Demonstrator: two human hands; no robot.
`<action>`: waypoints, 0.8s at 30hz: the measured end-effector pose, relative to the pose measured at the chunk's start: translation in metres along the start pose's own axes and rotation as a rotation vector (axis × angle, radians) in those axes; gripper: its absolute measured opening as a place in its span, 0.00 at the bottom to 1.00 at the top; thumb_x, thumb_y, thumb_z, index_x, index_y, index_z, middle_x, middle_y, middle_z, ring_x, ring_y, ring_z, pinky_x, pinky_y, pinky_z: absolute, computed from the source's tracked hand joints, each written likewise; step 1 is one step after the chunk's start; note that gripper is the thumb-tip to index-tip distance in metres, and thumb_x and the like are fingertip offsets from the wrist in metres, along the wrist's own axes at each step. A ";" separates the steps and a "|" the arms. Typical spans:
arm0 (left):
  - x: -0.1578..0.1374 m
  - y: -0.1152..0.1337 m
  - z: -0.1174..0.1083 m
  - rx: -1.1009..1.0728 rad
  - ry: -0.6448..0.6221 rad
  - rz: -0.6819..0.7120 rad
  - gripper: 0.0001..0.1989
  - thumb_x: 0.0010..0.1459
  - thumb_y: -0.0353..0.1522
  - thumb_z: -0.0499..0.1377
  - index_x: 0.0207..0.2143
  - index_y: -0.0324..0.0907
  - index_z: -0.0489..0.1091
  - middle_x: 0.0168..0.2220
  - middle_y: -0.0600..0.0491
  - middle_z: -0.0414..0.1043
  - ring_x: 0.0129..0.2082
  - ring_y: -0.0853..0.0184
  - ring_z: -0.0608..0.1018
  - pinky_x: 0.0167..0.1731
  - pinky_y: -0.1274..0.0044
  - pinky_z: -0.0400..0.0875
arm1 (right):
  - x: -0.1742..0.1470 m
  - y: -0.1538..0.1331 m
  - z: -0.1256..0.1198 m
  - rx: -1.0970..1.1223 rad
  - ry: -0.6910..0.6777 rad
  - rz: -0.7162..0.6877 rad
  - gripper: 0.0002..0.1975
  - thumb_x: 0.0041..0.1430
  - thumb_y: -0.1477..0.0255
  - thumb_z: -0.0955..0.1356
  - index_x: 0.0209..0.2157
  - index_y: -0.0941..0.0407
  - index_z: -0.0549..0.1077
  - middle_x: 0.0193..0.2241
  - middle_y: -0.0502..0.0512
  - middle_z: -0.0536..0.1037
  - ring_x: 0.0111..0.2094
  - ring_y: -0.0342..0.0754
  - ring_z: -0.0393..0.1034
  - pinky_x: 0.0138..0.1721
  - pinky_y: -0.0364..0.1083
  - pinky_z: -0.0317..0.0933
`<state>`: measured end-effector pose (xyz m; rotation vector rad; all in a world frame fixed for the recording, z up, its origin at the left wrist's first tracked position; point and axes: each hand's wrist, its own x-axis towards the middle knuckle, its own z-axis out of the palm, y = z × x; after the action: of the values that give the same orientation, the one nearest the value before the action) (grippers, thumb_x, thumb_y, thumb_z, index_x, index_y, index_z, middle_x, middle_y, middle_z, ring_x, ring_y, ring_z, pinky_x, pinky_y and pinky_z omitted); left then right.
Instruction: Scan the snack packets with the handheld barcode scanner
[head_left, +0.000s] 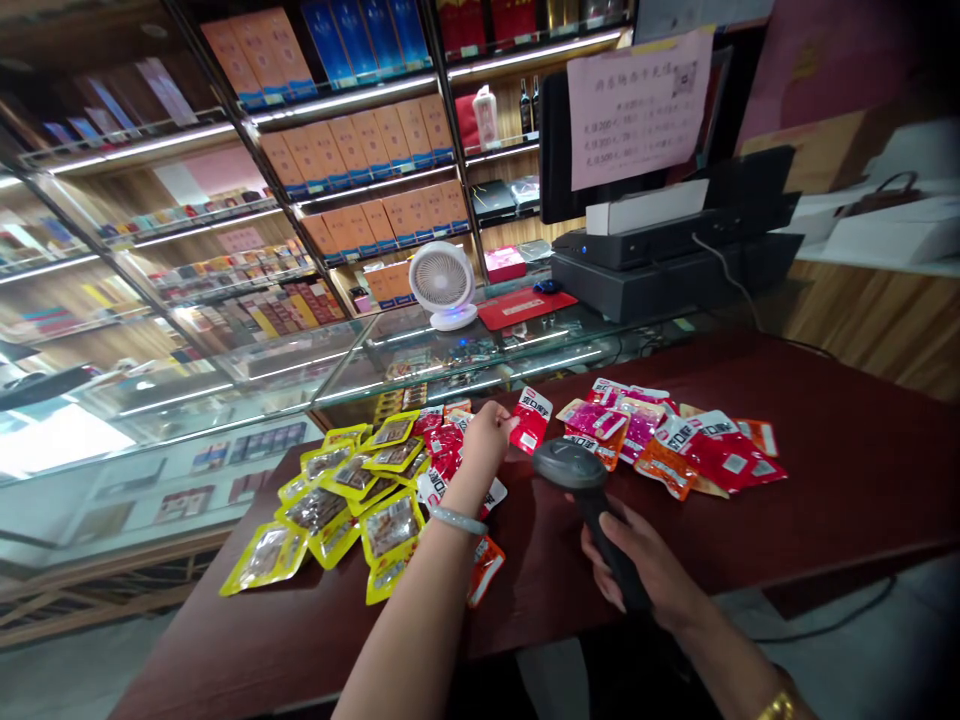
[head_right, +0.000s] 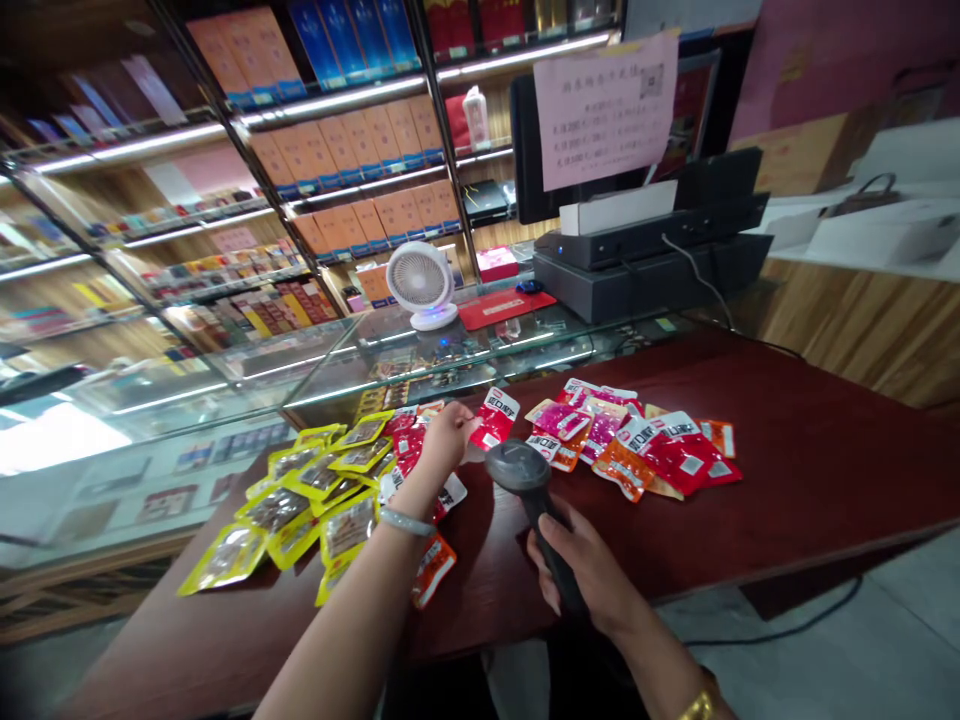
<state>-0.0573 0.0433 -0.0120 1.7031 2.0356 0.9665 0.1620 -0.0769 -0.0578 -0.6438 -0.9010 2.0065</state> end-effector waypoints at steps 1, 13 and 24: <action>0.002 0.002 0.008 -0.050 -0.011 -0.019 0.05 0.56 0.34 0.60 0.34 0.42 0.70 0.28 0.55 0.74 0.29 0.69 0.74 0.31 0.79 0.66 | 0.000 0.000 0.000 0.006 0.008 -0.011 0.22 0.58 0.55 0.69 0.48 0.53 0.64 0.20 0.42 0.68 0.11 0.35 0.57 0.12 0.36 0.54; 0.006 0.033 0.050 -0.149 -0.399 0.072 0.12 0.56 0.30 0.60 0.42 0.38 0.77 0.39 0.48 0.80 0.38 0.64 0.79 0.42 0.76 0.71 | -0.001 -0.003 0.002 0.008 0.034 -0.077 0.28 0.59 0.56 0.69 0.55 0.54 0.64 0.19 0.43 0.68 0.10 0.36 0.57 0.12 0.37 0.54; -0.055 -0.024 -0.079 0.539 -0.028 -0.041 0.21 0.57 0.44 0.59 0.48 0.42 0.74 0.47 0.43 0.76 0.48 0.55 0.75 0.49 0.69 0.65 | -0.004 0.001 -0.003 -0.087 -0.016 0.013 0.21 0.59 0.57 0.69 0.47 0.54 0.64 0.22 0.44 0.69 0.13 0.36 0.59 0.13 0.37 0.54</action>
<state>-0.1116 -0.0344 0.0193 1.8912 2.4518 0.3888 0.1653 -0.0794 -0.0601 -0.6841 -1.0002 1.9957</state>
